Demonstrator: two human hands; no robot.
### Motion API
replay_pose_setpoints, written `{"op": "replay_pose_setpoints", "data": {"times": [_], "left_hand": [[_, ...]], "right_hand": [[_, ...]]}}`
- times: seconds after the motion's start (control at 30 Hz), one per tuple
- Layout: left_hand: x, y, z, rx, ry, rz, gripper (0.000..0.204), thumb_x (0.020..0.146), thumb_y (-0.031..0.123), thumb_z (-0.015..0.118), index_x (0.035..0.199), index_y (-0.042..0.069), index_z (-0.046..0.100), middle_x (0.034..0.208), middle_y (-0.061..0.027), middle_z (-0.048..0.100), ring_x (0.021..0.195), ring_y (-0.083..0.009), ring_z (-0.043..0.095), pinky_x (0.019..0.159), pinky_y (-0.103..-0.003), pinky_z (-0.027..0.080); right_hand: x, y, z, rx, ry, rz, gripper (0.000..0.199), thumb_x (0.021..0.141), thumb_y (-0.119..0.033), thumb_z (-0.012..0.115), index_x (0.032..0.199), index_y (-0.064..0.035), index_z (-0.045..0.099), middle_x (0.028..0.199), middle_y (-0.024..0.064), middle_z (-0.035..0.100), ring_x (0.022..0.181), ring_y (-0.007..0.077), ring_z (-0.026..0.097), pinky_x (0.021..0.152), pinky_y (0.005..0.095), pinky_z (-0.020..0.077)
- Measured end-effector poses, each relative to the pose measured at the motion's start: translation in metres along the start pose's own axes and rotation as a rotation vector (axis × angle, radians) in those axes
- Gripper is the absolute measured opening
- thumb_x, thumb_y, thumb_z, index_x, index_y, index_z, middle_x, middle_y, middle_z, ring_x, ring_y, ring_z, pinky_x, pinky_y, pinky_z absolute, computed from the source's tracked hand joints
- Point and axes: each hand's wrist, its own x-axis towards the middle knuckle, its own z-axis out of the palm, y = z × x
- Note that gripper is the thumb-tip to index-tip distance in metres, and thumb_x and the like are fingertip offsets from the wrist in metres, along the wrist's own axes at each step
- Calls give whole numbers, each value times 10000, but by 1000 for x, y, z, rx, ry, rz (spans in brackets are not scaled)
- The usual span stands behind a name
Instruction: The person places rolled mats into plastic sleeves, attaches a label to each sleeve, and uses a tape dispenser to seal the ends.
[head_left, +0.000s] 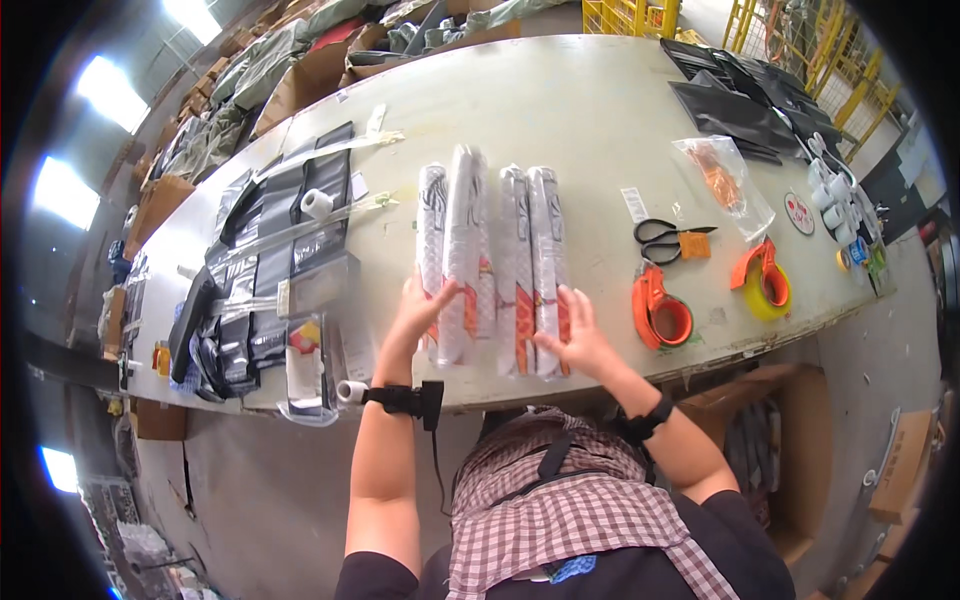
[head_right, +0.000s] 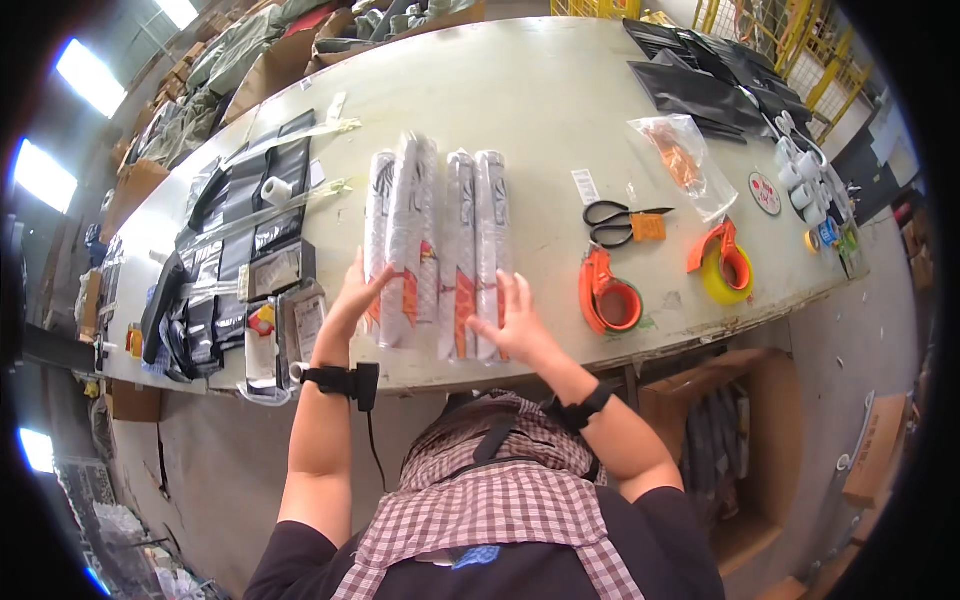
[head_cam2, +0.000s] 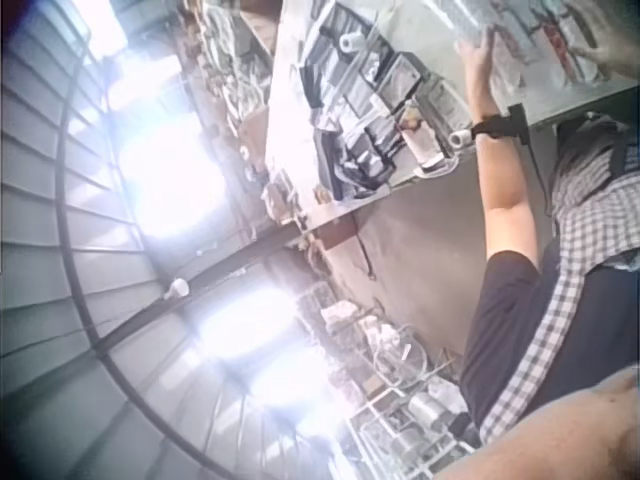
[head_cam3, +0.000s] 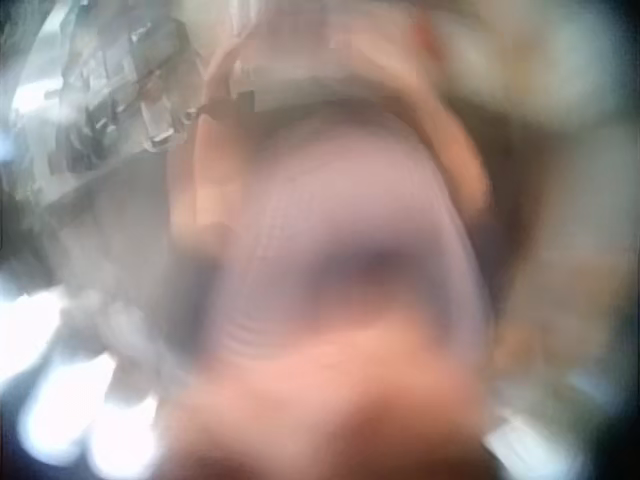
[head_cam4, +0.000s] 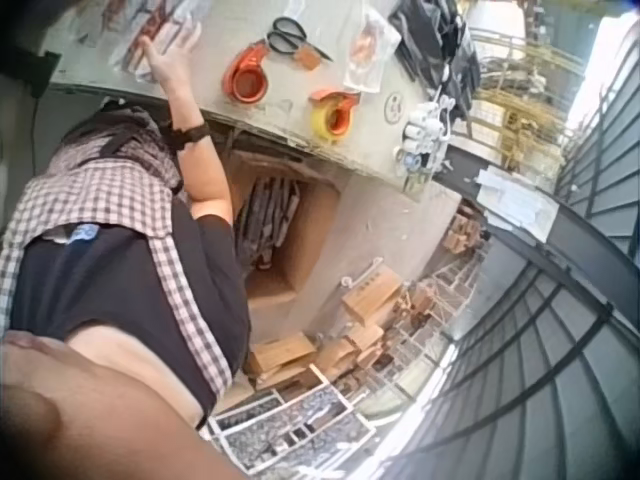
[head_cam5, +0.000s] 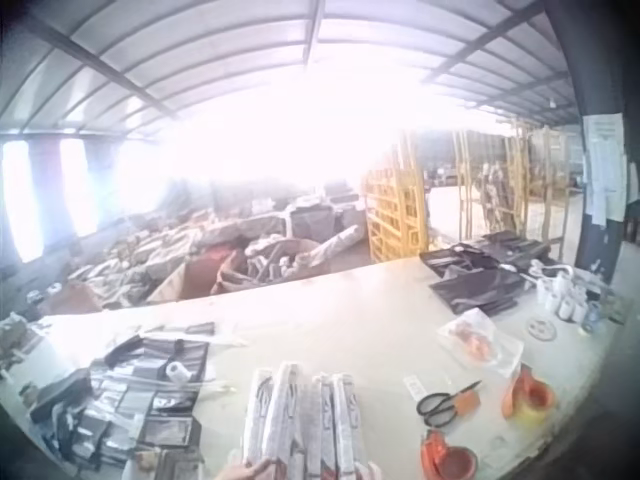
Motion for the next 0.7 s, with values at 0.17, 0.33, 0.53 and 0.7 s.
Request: {"op": "replay_pose_setpoints", "data": {"times": [0.17, 0.33, 0.53, 0.7], "left_hand": [[4, -26, -2, -117, -226, -190, 1016, 671, 386, 729, 1422, 78, 117, 1240, -186, 423, 1165, -257, 419, 954, -357, 366], [30, -57, 12, -54, -185, 14, 1058, 581, 261, 747, 1425, 115, 127, 1294, -179, 313, 1214, -313, 345, 979, -391, 350], [102, -24, 63, -85, -245, 138, 1004, 590, 244, 738, 1416, 123, 180, 1270, -176, 336, 1188, -318, 380, 963, -402, 363], [171, 2, 125, -119, -218, 80, 941, 618, 221, 727, 1404, 92, 226, 1263, -186, 376, 1177, -294, 404, 953, -381, 370]], "right_hand": [[-8, -31, 50, -569, -32, 130, 929, 630, -533, 704, 1392, -259, 248, 1442, 261, -10, 1263, 516, 99, 1008, 549, 255], [19, -28, 59, -398, 157, 91, 792, 619, -427, 725, 1324, -236, 419, 1454, 237, 12, 1210, 463, 220, 999, 519, 277], [71, 11, 17, -351, 273, 94, 731, 615, -374, 734, 1284, -216, 486, 1456, 236, 52, 1179, 460, 297, 1005, 489, 289], [135, 56, -43, -243, 235, 90, 706, 619, -394, 728, 1269, -239, 502, 1469, 214, 4, 1202, 495, 264, 1006, 496, 295]]}}
